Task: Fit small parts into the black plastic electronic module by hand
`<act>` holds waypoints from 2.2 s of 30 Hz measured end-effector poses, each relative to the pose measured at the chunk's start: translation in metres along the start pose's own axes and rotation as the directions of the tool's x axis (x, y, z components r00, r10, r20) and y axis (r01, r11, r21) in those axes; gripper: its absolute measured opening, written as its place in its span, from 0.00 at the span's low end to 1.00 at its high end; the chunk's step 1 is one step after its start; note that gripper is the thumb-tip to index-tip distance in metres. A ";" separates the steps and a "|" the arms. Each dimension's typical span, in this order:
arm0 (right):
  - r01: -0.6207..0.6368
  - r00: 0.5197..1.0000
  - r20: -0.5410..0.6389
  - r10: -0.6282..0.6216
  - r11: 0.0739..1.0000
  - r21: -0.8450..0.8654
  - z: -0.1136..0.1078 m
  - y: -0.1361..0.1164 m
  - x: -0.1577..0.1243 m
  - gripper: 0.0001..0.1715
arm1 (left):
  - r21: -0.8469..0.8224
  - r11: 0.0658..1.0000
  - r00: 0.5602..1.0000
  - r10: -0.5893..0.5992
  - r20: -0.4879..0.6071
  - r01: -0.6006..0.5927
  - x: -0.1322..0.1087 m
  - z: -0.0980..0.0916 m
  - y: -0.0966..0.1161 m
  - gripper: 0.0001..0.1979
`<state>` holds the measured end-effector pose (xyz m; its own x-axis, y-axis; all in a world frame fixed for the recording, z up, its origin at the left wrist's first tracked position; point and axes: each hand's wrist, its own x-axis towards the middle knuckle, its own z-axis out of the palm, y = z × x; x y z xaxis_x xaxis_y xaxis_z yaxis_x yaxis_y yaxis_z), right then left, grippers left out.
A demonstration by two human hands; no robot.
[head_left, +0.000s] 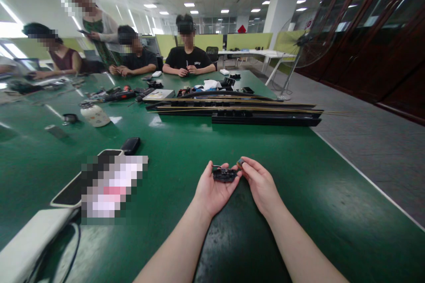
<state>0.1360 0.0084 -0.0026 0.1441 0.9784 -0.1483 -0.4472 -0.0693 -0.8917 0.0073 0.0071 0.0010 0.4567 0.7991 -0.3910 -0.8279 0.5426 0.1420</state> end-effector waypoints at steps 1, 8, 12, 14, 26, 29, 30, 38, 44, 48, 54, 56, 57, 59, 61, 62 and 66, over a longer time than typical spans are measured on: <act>-0.003 1.000 0.001 0.003 1.000 0.002 0.000 0.000 0.000 0.15 | 0.000 1.000 1.000 0.001 -0.001 -0.001 0.000 0.000 0.000 0.20; 0.007 1.000 0.014 -0.007 1.000 -0.009 0.001 0.000 -0.001 0.16 | -0.005 1.000 1.000 0.004 -0.008 -0.004 0.000 0.001 0.000 0.20; 0.042 0.998 0.047 -0.039 0.998 -0.053 0.004 -0.002 -0.004 0.16 | -0.003 1.000 1.000 0.008 -0.001 -0.008 -0.001 0.001 0.000 0.20; 0.070 0.995 0.070 -0.064 0.993 -0.097 0.006 -0.002 -0.006 0.16 | -0.005 1.000 1.000 0.019 -0.001 -0.019 0.000 0.001 0.000 0.19; 0.436 0.893 0.339 -0.294 0.750 -0.498 0.005 -0.002 -0.011 0.12 | -0.027 0.999 0.999 0.024 0.024 -0.024 0.000 0.002 -0.001 0.18; 0.524 0.846 0.435 -0.308 0.635 -0.568 0.005 -0.003 -0.013 0.14 | -0.038 0.999 0.999 0.035 0.028 -0.034 0.000 0.003 -0.001 0.18; 0.550 0.829 0.468 -0.306 0.595 -0.586 0.005 -0.003 -0.013 0.15 | -0.037 0.998 0.999 0.041 0.022 -0.040 0.000 0.004 -0.001 0.18; 0.593 0.802 0.528 -0.281 0.489 -0.640 0.001 -0.003 -0.011 0.16 | -0.027 0.999 1.000 0.027 0.014 -0.027 0.000 0.005 -0.002 0.19; 0.608 0.793 0.542 -0.277 0.413 -0.678 0.001 -0.003 -0.014 0.17 | -0.045 0.998 0.999 0.048 -0.002 -0.048 0.001 0.005 -0.002 0.19; 0.592 0.804 0.531 -0.268 0.444 -0.672 0.000 -0.002 -0.012 0.16 | -0.023 0.999 0.999 0.030 0.019 -0.030 0.000 0.003 -0.002 0.20; 0.542 0.835 0.481 -0.266 0.546 -0.639 0.000 0.000 -0.011 0.20 | 0.008 0.998 0.999 0.054 0.002 -0.054 0.000 0.003 0.000 0.19; 0.500 0.856 0.461 -0.233 0.599 -0.626 0.000 0.001 -0.012 0.22 | 0.035 0.997 0.998 0.065 -0.007 -0.065 0.000 0.003 0.000 0.18; 0.478 0.867 0.450 -0.215 0.615 -0.627 0.000 0.001 -0.011 0.23 | 0.044 0.997 0.997 0.070 -0.013 -0.069 0.000 0.003 0.000 0.18; 0.448 0.882 0.431 -0.191 0.624 -0.640 0.000 0.001 -0.011 0.24 | 0.047 0.996 0.997 0.076 -0.019 -0.075 0.001 0.003 0.000 0.19; 0.434 0.889 0.421 -0.182 0.626 -0.647 0.000 0.002 -0.010 0.25 | 0.046 0.996 0.997 0.076 -0.016 -0.075 0.001 0.003 -0.001 0.20; 0.431 0.891 0.418 -0.179 0.628 -0.648 0.000 0.002 -0.010 0.25 | 0.046 0.996 0.997 0.077 -0.015 -0.076 0.001 0.003 -0.001 0.20; 0.426 0.893 0.414 -0.176 0.625 -0.654 0.000 0.003 -0.009 0.25 | 0.031 0.996 0.996 0.083 -0.030 -0.082 0.001 0.003 -0.001 0.21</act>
<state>0.1337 -0.0007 -0.0040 -0.1580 0.9668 0.2010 0.3591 0.2458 -0.9003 0.0094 0.0088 0.0033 0.3762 0.8334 -0.4049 -0.8521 0.4828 0.2022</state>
